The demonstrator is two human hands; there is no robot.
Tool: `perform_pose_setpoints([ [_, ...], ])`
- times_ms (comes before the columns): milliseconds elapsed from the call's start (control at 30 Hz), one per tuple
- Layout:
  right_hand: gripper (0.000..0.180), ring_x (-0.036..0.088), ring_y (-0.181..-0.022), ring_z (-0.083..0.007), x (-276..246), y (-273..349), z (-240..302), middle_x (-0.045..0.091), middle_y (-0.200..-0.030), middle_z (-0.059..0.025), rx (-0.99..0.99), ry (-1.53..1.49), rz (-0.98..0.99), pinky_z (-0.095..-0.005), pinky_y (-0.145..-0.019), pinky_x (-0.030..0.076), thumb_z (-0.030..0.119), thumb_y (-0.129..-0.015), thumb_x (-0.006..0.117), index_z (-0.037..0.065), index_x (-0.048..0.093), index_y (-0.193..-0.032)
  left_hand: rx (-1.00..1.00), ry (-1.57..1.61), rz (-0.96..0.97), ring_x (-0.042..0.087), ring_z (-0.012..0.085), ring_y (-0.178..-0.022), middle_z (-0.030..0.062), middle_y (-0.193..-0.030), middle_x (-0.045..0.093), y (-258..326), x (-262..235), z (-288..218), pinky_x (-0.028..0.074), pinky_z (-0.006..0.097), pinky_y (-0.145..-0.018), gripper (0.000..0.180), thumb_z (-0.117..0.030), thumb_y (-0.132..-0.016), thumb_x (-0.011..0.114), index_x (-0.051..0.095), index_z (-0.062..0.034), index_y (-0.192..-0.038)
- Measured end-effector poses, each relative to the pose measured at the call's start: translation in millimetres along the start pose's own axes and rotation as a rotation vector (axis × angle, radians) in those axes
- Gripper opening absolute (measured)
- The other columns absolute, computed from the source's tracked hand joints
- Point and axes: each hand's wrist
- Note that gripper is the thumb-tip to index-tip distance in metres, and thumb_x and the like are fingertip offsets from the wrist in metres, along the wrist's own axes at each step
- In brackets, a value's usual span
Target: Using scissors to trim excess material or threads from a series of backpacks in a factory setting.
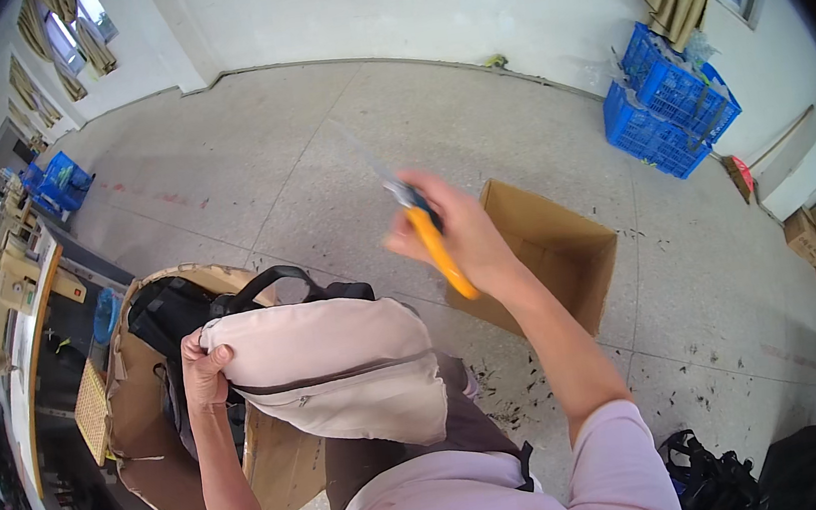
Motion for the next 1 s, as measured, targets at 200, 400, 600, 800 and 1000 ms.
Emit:
perform_pose_setpoints([
  [200,0.058,0.047,-0.070,-0.0142,16,95,-43,0.046,-0.083,-0.0035,0.211,0.007,-0.038,-0.0283,-0.060,0.042,0.024,-0.071,0.069,0.009,0.042,-0.121,-0.017,0.013,-0.039,0.062,0.0140,-0.075,0.0060,-0.085,0.066,-4,-31,6,0.048,0.026,-0.072,0.046,-0.024,-0.057,0.083,0.064,0.0003,-0.092],
  [400,0.076,0.052,-0.073,-0.0232,32,103,-36,0.049,-0.086,-0.0107,0.095,0.447,0.029,-0.0319,-0.064,0.045,0.038,-0.058,0.079,0.005,0.043,-0.116,-0.022,0.036,-0.078,0.062,0.0140,-0.076,0.0071,-0.086,0.066,-8,-31,7,0.048,0.027,-0.073,0.045,-0.024,-0.057,0.082,0.065,0.0010,-0.091],
  [600,0.071,0.054,-0.067,-0.0254,38,98,-41,0.050,-0.081,-0.0109,-0.028,0.605,-0.046,-0.0350,-0.059,0.044,0.041,-0.060,0.077,0.005,0.045,-0.112,-0.056,0.043,-0.086,0.061,0.0140,-0.076,0.0065,-0.087,0.066,-10,-34,11,0.047,0.026,-0.075,0.044,-0.022,-0.059,0.082,0.064,0.0008,-0.092],
  [800,0.060,0.052,-0.062,-0.0238,38,90,-39,0.049,-0.074,-0.0083,-0.076,0.651,-0.020,-0.0352,-0.053,0.042,0.038,-0.065,0.074,0.005,0.048,-0.108,-0.088,0.032,-0.055,0.062,0.0174,-0.086,0.0079,-0.097,0.065,-10,-49,15,0.049,0.030,-0.079,0.051,-0.023,-0.061,0.081,0.060,-0.0009,-0.102],
  [1000,0.050,0.053,-0.063,-0.0280,44,91,-45,0.051,-0.072,-0.0105,-0.101,0.550,-0.027,-0.0366,-0.054,0.042,0.033,-0.070,0.071,0.004,0.049,-0.105,-0.106,0.031,-0.075,0.062,0.0174,-0.085,0.0072,-0.096,0.065,-11,-43,12,0.048,0.030,-0.079,0.048,-0.021,-0.061,0.081,0.061,-0.0016,-0.100],
])
Point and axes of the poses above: each hand's wrist, its own y-axis away from the middle knuckle, its own x-axis out of the palm, z = x × y
